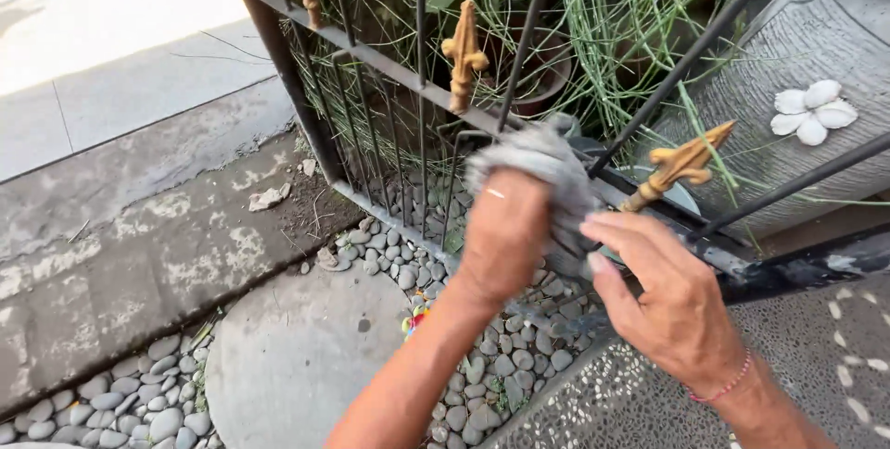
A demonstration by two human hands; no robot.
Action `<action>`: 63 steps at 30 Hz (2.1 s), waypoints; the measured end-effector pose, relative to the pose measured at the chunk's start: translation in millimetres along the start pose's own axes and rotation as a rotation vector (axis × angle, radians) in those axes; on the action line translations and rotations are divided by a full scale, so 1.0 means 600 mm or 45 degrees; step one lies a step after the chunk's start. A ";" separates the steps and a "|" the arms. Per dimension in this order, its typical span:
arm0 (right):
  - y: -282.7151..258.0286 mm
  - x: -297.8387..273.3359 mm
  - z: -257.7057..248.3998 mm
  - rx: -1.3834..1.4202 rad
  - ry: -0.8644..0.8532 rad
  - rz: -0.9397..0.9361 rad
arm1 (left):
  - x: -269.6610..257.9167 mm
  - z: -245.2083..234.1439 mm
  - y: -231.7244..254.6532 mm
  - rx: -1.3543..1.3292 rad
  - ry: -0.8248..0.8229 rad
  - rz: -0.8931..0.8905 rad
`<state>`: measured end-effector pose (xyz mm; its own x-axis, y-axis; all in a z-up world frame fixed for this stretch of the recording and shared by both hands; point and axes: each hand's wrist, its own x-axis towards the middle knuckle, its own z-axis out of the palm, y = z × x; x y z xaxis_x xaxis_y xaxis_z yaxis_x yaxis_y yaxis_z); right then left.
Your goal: Wiping down a metal gate with a cloth.
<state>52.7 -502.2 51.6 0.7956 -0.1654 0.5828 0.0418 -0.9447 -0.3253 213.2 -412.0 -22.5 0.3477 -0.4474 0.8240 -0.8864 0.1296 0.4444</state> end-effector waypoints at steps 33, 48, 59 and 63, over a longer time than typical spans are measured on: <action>0.005 0.127 0.165 0.013 0.120 0.060 | 0.022 -0.026 -0.117 0.215 0.321 -0.366; -0.024 -0.009 -0.047 -0.412 0.347 0.018 | 0.033 0.033 0.075 -0.236 0.066 -0.091; 0.015 -0.043 -0.085 -0.197 0.198 0.252 | -0.069 0.132 0.091 0.099 -0.161 0.067; 0.023 -0.062 -0.094 -0.157 0.005 0.313 | -0.087 0.155 0.134 -0.204 -0.384 -0.095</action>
<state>-10.3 -525.1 67.3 0.7706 -0.3948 0.5004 -0.2261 -0.9033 -0.3645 95.2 -460.3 -62.2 0.2824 -0.6992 0.6568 -0.7943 0.2135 0.5688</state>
